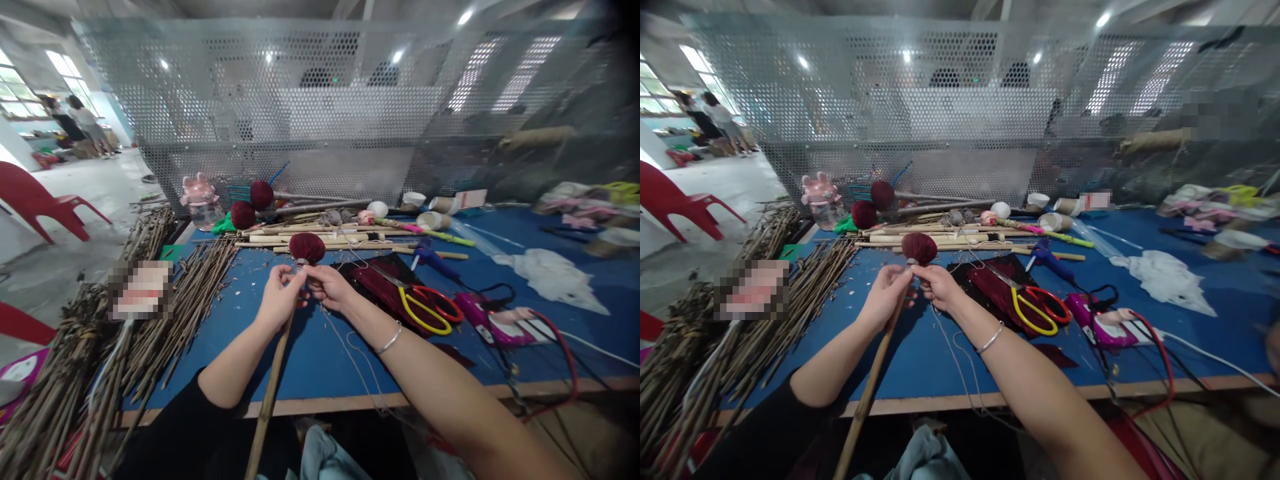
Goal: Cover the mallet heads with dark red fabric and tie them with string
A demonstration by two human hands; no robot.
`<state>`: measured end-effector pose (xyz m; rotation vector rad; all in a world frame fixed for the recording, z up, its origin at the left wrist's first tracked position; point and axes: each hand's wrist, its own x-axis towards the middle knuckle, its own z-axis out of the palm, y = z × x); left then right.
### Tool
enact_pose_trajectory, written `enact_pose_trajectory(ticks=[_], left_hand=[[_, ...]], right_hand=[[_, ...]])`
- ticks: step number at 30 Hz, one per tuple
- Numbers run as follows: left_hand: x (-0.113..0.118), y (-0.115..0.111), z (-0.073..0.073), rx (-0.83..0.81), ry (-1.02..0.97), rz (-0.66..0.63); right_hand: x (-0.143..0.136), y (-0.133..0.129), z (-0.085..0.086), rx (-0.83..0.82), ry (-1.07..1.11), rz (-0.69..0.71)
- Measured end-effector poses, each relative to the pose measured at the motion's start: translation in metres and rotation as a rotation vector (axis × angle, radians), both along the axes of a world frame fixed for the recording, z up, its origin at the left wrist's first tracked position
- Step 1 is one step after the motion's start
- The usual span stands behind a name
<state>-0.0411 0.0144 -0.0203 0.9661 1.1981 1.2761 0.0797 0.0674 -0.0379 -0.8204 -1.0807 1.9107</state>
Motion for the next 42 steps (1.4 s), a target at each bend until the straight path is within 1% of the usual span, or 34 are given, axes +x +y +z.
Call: enact_pose_trajectory(ticks=[2,4,6,8,10,14,18,21,24,26,28,30,32,33,35,37,38,40,42], left_hand=[[0.001,0.000,-0.003,0.140,0.175,0.103],[-0.002,0.002,-0.006,0.212,0.309,0.154],[-0.006,0.004,-0.007,0.218,0.364,0.172],[-0.009,0.006,-0.007,0.198,0.369,0.181],[-0.011,0.006,-0.005,0.189,0.347,0.184],[-0.007,0.004,-0.001,0.188,0.276,0.163],[-0.003,0.003,0.002,0.143,0.106,0.127],[-0.002,0.004,0.005,0.110,-0.026,0.080],[-0.002,0.002,0.008,0.083,-0.093,0.035],[-0.002,0.001,0.010,0.037,-0.130,-0.012],[-0.002,0.001,0.011,-0.024,-0.160,-0.071],[-0.002,0.001,0.009,-0.081,-0.153,-0.128],[-0.002,0.001,0.004,-0.118,-0.082,-0.150],[-0.002,0.002,0.001,-0.112,-0.016,-0.133],[-0.003,0.002,-0.005,-0.042,0.166,-0.045],[-0.004,0.002,-0.009,0.074,0.352,0.055],[-0.005,0.002,-0.010,0.126,0.425,0.083],[-0.007,0.002,-0.010,0.193,0.510,0.089],[-0.008,0.003,-0.008,0.215,0.522,0.067]], right_hand=[[-0.003,-0.002,0.001,0.017,-0.055,-0.012],[-0.005,-0.003,0.003,0.070,-0.115,-0.020],[-0.003,-0.003,0.005,0.147,-0.163,-0.035],[0.001,-0.003,0.008,0.201,-0.187,-0.046],[0.005,-0.002,0.012,0.201,-0.164,-0.046],[0.010,-0.002,0.017,0.145,-0.077,-0.086],[0.007,-0.001,0.015,0.111,-0.062,-0.089],[0.002,0.000,0.013,0.108,-0.029,-0.058],[0.000,0.001,0.011,0.089,0.022,0.062],[0.000,0.001,0.008,0.044,0.045,0.103],[0.001,0.002,0.005,0.012,0.053,0.087],[0.001,0.003,0.001,0.021,0.040,0.039],[-0.001,0.002,-0.002,0.031,0.008,0.001],[-0.002,0.002,-0.003,0.030,-0.013,-0.021],[-0.004,0.001,-0.005,0.024,-0.048,-0.041],[-0.006,0.000,-0.005,0.036,-0.060,-0.046],[-0.005,0.000,-0.006,0.049,-0.064,-0.044],[-0.002,0.000,-0.006,0.084,-0.086,-0.022],[0.003,0.001,-0.005,0.143,-0.143,0.006]])
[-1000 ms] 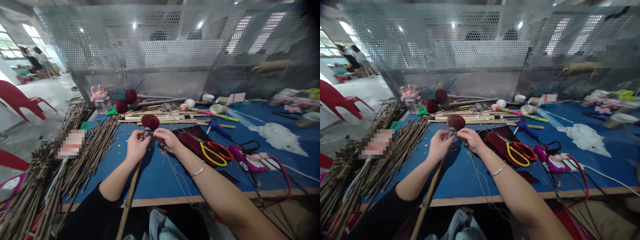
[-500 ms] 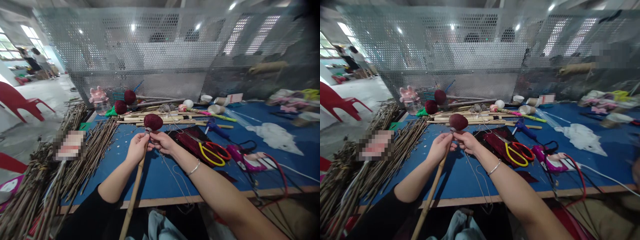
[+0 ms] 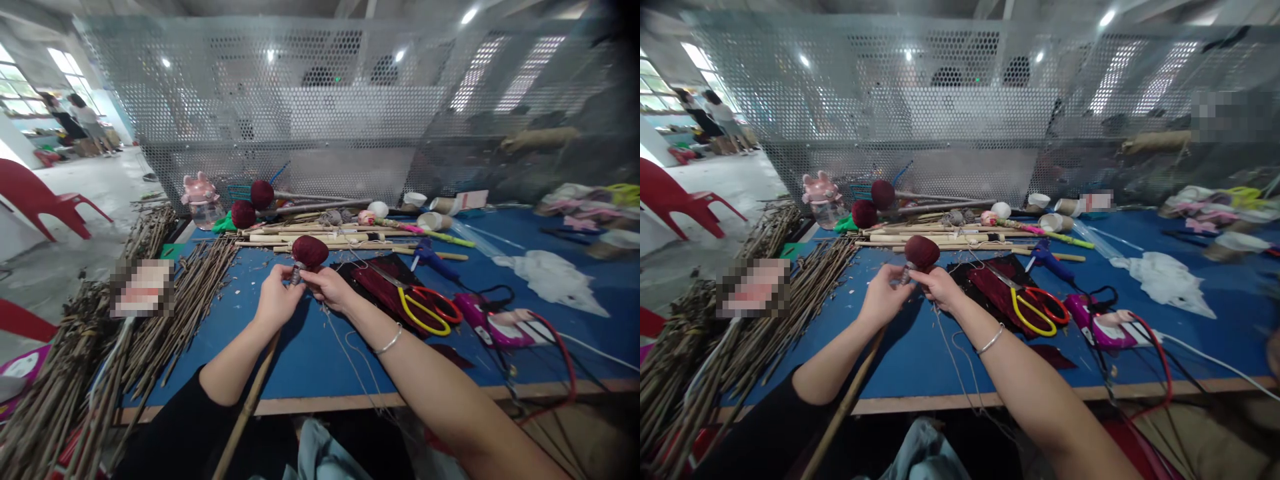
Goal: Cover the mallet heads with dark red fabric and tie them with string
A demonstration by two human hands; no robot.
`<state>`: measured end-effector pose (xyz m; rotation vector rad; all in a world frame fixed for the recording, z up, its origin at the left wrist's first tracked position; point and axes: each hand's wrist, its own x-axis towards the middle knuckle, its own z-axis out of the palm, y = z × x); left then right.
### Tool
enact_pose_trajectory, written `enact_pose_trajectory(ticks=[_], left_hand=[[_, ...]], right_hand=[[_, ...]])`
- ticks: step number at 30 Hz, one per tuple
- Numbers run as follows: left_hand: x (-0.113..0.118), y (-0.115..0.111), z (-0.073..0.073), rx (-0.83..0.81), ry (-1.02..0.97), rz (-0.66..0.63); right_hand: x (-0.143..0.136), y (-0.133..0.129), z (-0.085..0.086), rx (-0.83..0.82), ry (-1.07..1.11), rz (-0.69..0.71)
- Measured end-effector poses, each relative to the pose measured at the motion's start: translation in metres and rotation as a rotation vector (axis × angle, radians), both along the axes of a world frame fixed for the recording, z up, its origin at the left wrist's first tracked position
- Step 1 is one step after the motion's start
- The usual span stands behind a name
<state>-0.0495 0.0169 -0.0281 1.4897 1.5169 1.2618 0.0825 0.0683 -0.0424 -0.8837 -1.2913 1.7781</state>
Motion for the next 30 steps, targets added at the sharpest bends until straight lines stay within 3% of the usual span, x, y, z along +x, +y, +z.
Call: enact_pose_trajectory(ticks=[4,8,15,22,26,30], left_hand=[[-0.001,0.000,0.005,-0.054,-0.093,0.000],[0.003,-0.001,0.008,-0.138,-0.215,-0.046],[0.002,0.001,0.014,-0.196,-0.440,-0.053],[-0.001,0.003,0.017,-0.330,-0.739,-0.241],[-0.001,0.002,0.015,-0.475,-0.765,-0.337],[0.001,0.001,0.010,-0.456,-0.636,-0.222]], right_hand=[[0.010,0.000,0.009,0.051,-0.080,0.031],[0.011,-0.003,0.018,-0.018,0.019,-0.022],[0.003,-0.004,0.018,-0.067,0.046,-0.053],[0.006,0.004,0.016,-0.056,0.078,0.070],[0.009,0.004,0.012,-0.099,0.096,0.101],[0.007,0.004,0.010,-0.122,0.089,0.044]])
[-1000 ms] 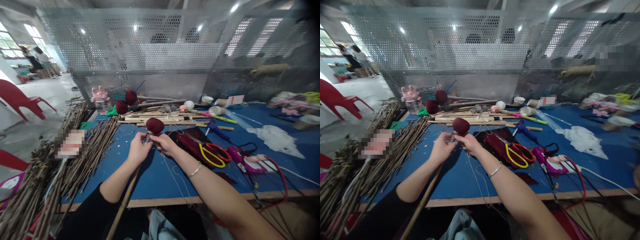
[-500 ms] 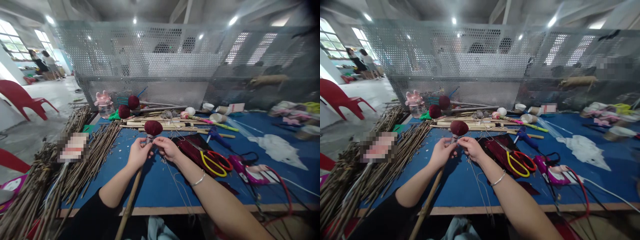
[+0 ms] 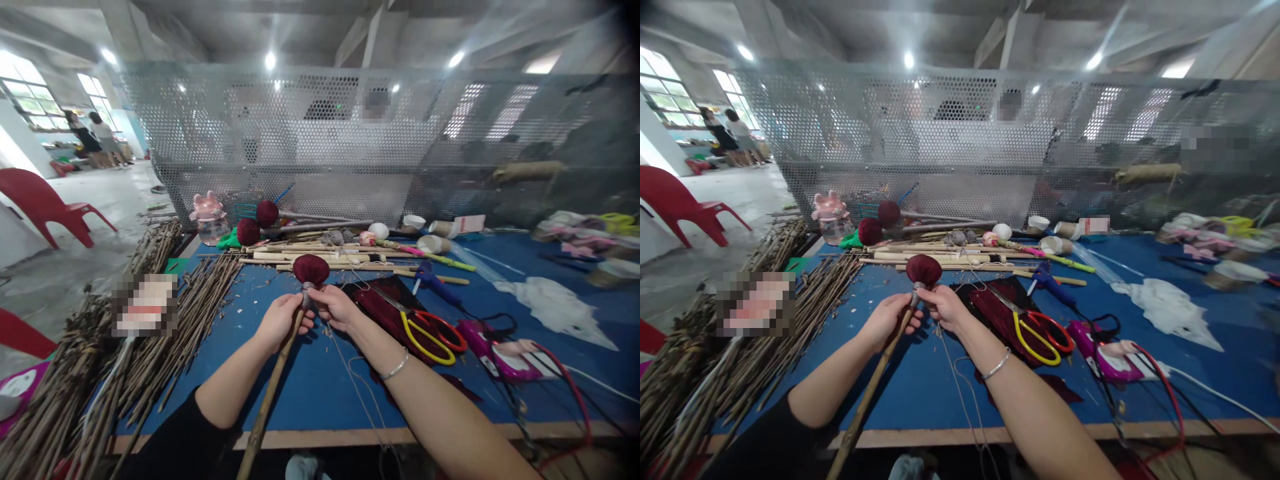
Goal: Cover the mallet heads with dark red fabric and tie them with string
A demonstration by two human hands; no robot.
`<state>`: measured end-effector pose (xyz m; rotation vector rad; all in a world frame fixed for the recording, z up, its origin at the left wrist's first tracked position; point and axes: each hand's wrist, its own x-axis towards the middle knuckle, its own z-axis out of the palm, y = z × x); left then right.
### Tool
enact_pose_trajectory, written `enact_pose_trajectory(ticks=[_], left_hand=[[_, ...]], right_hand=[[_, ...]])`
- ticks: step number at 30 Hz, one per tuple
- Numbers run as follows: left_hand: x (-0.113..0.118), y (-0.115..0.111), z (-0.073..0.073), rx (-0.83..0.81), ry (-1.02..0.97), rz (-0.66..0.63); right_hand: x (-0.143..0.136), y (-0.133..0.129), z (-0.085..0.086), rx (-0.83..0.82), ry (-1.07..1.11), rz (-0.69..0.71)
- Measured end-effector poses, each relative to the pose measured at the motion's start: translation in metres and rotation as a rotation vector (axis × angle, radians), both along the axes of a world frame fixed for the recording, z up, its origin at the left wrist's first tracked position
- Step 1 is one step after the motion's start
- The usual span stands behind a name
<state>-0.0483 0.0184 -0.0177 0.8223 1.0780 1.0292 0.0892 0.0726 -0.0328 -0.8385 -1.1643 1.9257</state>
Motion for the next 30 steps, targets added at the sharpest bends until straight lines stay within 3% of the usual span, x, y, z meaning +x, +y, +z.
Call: enact_pose_trajectory(ticks=[5,10,17,24,30], left_hand=[[0.002,0.000,-0.009,0.275,0.207,0.072],[0.003,0.001,-0.016,0.317,0.316,0.080],[0.004,0.000,-0.011,0.324,0.272,0.117],[-0.001,0.004,-0.006,0.290,0.247,0.178],[-0.001,0.005,-0.006,0.283,0.050,0.131]], right_hand=[[-0.004,0.001,-0.003,-0.002,-0.009,0.014],[-0.003,0.001,-0.006,0.001,-0.040,0.018],[-0.001,-0.003,0.002,0.060,-0.062,0.018],[0.002,0.001,-0.001,0.200,-0.168,-0.118],[0.001,0.002,0.002,0.204,-0.112,-0.141]])
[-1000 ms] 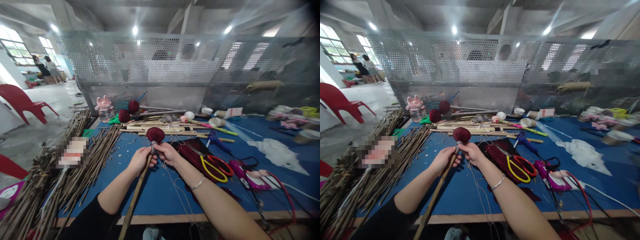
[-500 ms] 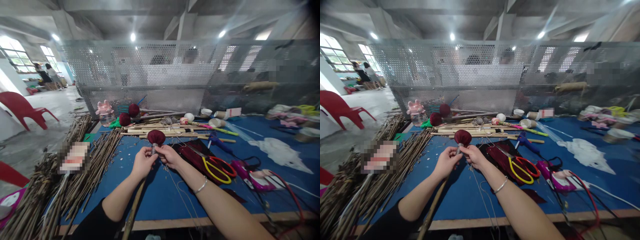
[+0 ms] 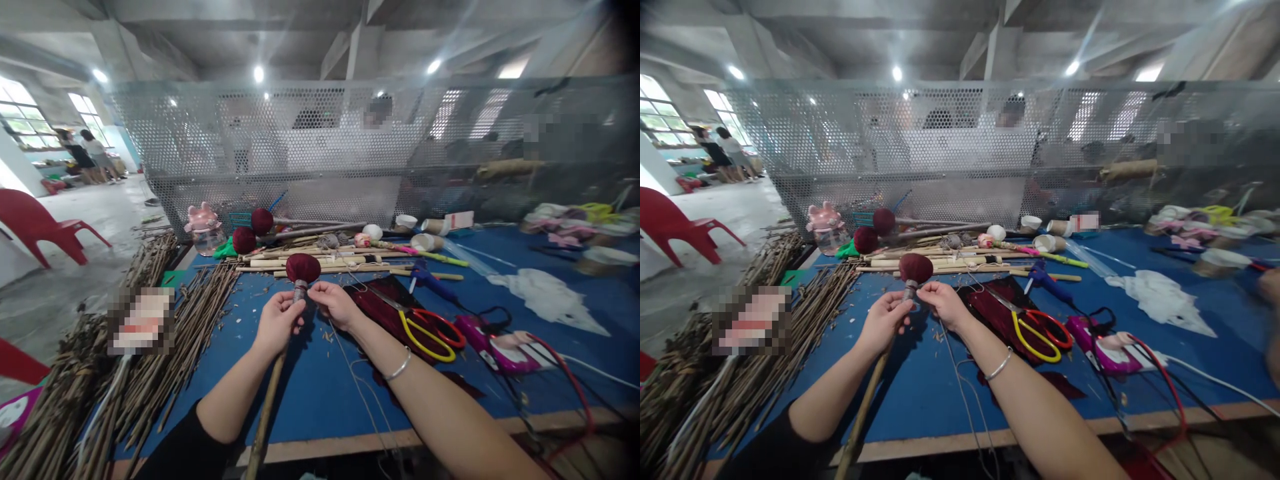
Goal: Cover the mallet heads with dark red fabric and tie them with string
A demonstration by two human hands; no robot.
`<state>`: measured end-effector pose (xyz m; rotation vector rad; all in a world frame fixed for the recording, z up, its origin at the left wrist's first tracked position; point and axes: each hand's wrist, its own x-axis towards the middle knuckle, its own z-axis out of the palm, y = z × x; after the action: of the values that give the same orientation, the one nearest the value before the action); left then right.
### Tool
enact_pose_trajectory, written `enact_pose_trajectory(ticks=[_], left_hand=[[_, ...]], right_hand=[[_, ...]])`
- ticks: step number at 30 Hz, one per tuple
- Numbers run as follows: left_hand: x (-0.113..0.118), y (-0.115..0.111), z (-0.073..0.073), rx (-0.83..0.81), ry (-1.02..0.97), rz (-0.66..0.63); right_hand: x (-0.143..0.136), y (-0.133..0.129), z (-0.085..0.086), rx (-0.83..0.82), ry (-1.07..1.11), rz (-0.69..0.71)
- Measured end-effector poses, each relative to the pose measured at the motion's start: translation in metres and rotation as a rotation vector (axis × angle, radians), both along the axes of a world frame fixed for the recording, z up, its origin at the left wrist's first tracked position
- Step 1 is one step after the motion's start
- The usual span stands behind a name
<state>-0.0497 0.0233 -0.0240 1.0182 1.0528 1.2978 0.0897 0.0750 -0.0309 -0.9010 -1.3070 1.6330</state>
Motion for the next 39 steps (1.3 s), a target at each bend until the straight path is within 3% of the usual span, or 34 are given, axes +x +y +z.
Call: enact_pose_trajectory(ticks=[4,9,13,16,20,25,30,39], left_hand=[[-0.001,0.000,0.003,-0.007,-0.117,-0.032],[-0.003,-0.001,0.010,-0.091,-0.179,-0.120],[-0.002,-0.004,0.009,-0.182,-0.148,-0.215],[0.000,-0.006,0.003,-0.142,0.002,-0.109],[0.002,-0.004,-0.001,0.077,0.279,0.094],[0.005,0.005,0.006,0.119,0.464,0.138],[0.001,0.005,0.006,0.068,0.401,0.145],[-0.001,0.004,0.004,0.010,0.171,0.119]], right_hand=[[-0.005,-0.001,0.005,-0.036,0.064,0.034],[-0.005,0.000,0.003,-0.198,0.182,0.224],[-0.002,-0.001,-0.003,-0.269,0.257,0.202],[-0.004,-0.004,-0.005,-0.308,0.259,0.178],[-0.009,-0.007,-0.005,-0.315,0.206,0.137],[-0.004,-0.008,0.000,-0.246,0.122,0.135],[0.007,-0.008,0.009,-0.164,0.071,0.124],[-0.003,-0.008,0.008,-0.238,0.134,0.071]])
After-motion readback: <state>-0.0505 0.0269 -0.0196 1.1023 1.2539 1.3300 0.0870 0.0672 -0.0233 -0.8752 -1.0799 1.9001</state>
